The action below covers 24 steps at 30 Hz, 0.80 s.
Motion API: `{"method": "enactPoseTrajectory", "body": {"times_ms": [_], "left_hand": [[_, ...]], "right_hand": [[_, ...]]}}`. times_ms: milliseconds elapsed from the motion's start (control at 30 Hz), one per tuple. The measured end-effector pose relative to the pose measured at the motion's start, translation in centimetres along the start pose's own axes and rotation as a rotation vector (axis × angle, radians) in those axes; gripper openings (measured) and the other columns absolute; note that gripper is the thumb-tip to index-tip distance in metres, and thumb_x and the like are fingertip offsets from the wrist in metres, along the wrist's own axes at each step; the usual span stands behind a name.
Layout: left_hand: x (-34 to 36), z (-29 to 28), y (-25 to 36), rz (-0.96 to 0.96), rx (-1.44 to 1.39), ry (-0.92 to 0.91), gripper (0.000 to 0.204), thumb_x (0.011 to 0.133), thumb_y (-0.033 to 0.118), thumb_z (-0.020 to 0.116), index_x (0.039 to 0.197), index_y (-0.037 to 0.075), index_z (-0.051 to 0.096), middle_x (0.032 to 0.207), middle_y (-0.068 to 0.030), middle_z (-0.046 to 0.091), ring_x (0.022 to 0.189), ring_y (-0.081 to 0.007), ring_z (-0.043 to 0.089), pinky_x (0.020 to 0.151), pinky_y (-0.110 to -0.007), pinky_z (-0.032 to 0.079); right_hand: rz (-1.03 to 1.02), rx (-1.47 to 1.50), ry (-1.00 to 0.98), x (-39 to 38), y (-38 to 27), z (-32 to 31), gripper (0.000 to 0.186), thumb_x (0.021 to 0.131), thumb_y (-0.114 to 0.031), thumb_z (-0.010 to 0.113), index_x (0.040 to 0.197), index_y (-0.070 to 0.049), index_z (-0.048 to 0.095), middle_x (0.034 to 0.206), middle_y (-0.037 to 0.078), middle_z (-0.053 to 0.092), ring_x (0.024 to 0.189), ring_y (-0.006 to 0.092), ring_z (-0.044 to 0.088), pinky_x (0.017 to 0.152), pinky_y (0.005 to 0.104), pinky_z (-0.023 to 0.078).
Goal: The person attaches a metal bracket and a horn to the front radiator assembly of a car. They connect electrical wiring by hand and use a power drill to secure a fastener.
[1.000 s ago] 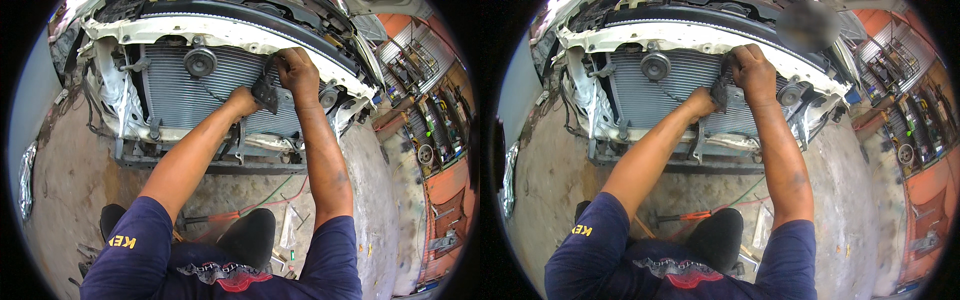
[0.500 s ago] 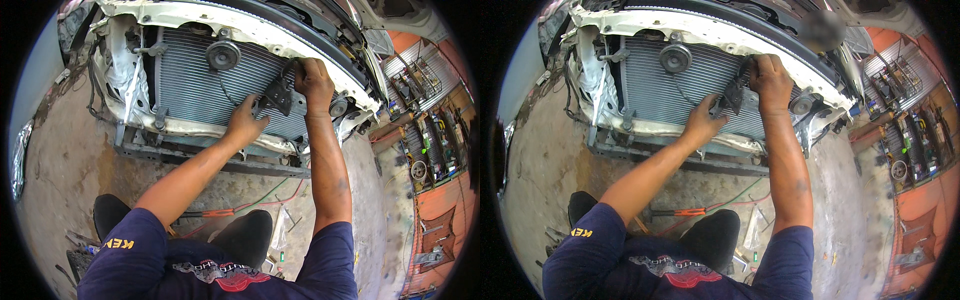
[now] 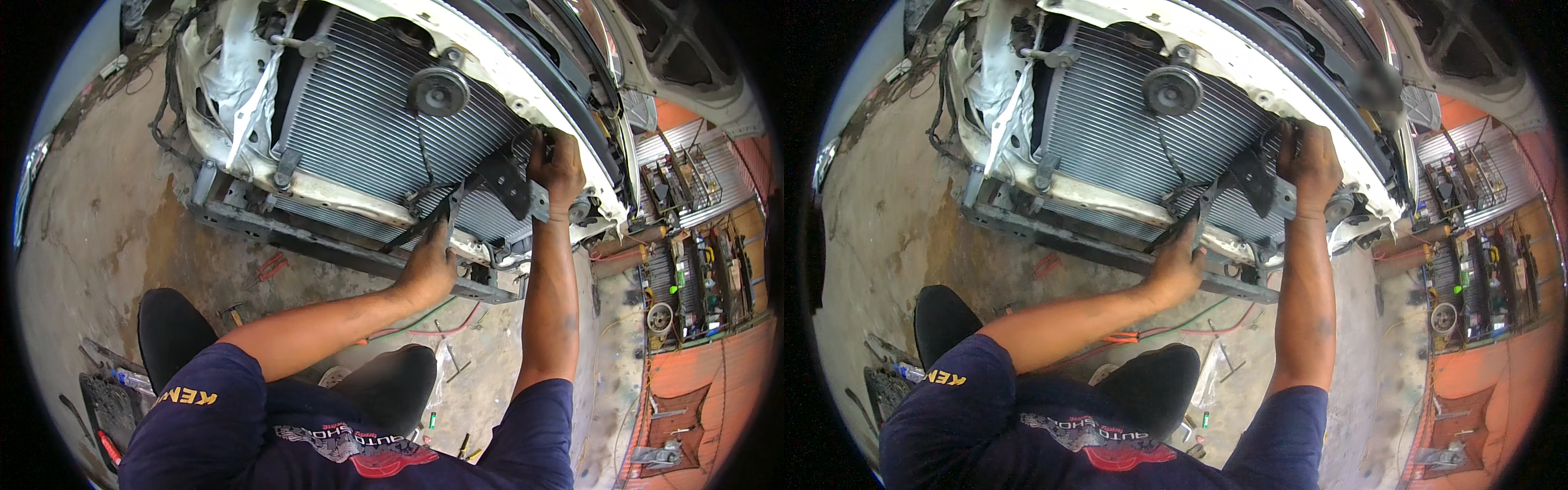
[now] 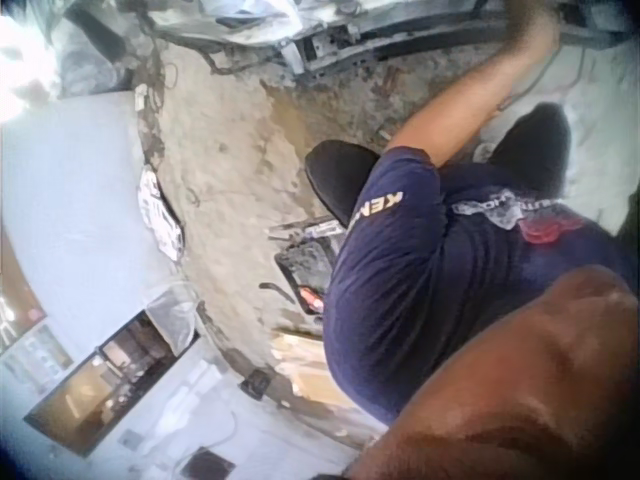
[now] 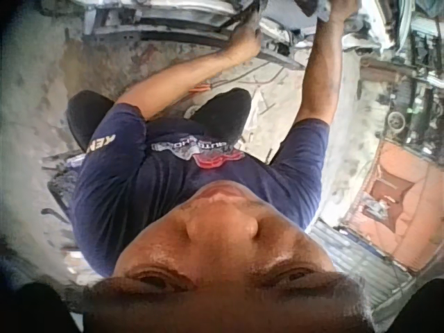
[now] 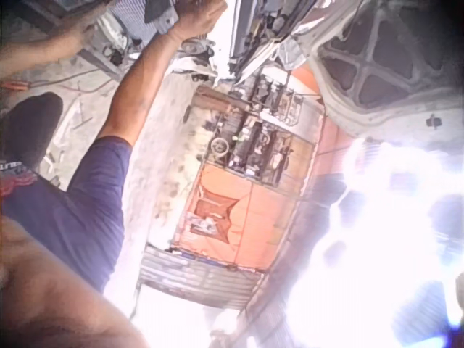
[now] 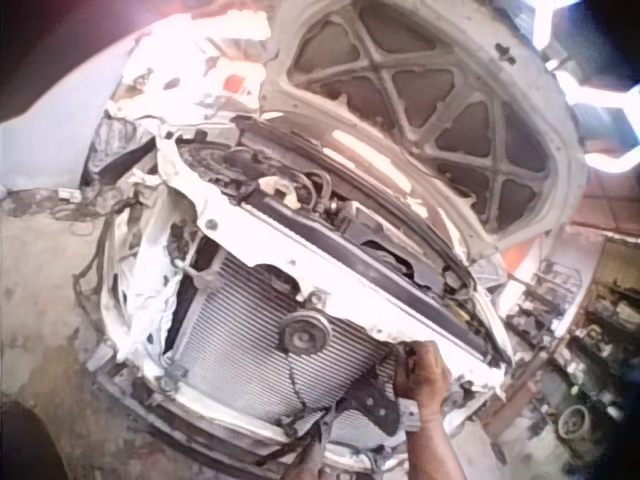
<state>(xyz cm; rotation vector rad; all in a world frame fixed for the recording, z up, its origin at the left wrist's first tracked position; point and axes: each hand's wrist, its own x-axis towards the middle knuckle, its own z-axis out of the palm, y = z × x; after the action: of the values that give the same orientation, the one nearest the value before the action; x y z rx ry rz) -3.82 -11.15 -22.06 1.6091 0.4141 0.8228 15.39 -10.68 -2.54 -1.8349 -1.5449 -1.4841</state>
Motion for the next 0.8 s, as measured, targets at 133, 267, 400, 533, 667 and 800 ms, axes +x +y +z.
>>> {"method": "enactPoseTrajectory", "body": {"times_ms": [133, 267, 400, 533, 667, 800], "left_hand": [[-0.2, 0.3, 0.2, 0.042, -0.051, 0.023, 0.069, 0.102, 0.008, 0.057, 0.161, -0.014, 0.026, 0.159, -0.0419, 0.038, 0.151, -0.0528, 0.039, 0.127, -0.049, 0.032], [0.1, 0.2, -0.3, 0.047, -0.104, -0.007, 0.068, 0.102, 0.006, 0.056, 0.16, -0.015, 0.026, 0.16, -0.0416, 0.037, 0.152, -0.0522, 0.038, 0.127, -0.048, 0.032], [0.1, 0.5, -0.3, 0.076, -0.135, 0.034, 0.067, 0.101, 0.004, 0.057, 0.159, -0.015, 0.028, 0.159, -0.0423, 0.038, 0.151, -0.0528, 0.038, 0.127, -0.048, 0.033], [-0.1, 0.2, -0.4, 0.068, -0.14, 0.027, 0.066, 0.1, 0.003, 0.057, 0.158, -0.014, 0.03, 0.158, -0.0429, 0.038, 0.15, -0.0536, 0.039, 0.126, -0.049, 0.033], [0.0, -0.2, -0.3, 0.068, -0.166, 0.025, 0.065, 0.1, 0.003, 0.057, 0.157, -0.014, 0.032, 0.157, -0.0426, 0.041, 0.149, -0.0538, 0.041, 0.125, -0.049, 0.034], [0.3, -0.7, -0.9, 0.084, -0.157, 0.009, 0.064, 0.1, 0.004, 0.057, 0.156, -0.015, 0.034, 0.156, -0.0422, 0.042, 0.148, -0.0532, 0.042, 0.125, -0.049, 0.035]], "right_hand": [[0.051, 0.005, -0.01, -0.1, -0.4, 0.1, 0.016, 0.097, -0.021, 0.08, 0.105, -0.01, 0.072, 0.091, 0.008, 0.071, 0.073, 0.0255, 0.07, 0.065, 0.0382, 0.055], [0.057, 0.069, 0.007, 0.0, -0.7, 0.2, 0.014, 0.097, -0.017, 0.077, 0.106, -0.009, 0.07, 0.095, 0.013, 0.07, 0.082, 0.0356, 0.07, 0.07, 0.0453, 0.057], [0.066, 0.127, 0.059, -0.7, -0.8, 0.6, 0.013, 0.097, -0.015, 0.077, 0.106, -0.007, 0.071, 0.093, 0.013, 0.07, 0.08, 0.0321, 0.07, 0.07, 0.0434, 0.056], [0.094, 0.121, 0.092, -0.8, -0.9, 1.0, 0.012, 0.097, -0.015, 0.079, 0.103, -0.006, 0.073, 0.09, 0.012, 0.07, 0.076, 0.0282, 0.068, 0.068, 0.0397, 0.055], [0.191, 0.161, 0.085, -1.1, -0.5, 1.2, 0.011, 0.096, -0.015, 0.08, 0.101, -0.007, 0.075, 0.088, 0.01, 0.07, 0.073, 0.0267, 0.068, 0.064, 0.0379, 0.054], [0.14, 0.129, 0.068, -1.0, -0.8, 1.3, 0.016, 0.096, -0.017, 0.082, 0.105, -0.006, 0.076, 0.091, 0.009, 0.076, 0.07, 0.018, 0.071, 0.066, 0.0324, 0.056]]}}
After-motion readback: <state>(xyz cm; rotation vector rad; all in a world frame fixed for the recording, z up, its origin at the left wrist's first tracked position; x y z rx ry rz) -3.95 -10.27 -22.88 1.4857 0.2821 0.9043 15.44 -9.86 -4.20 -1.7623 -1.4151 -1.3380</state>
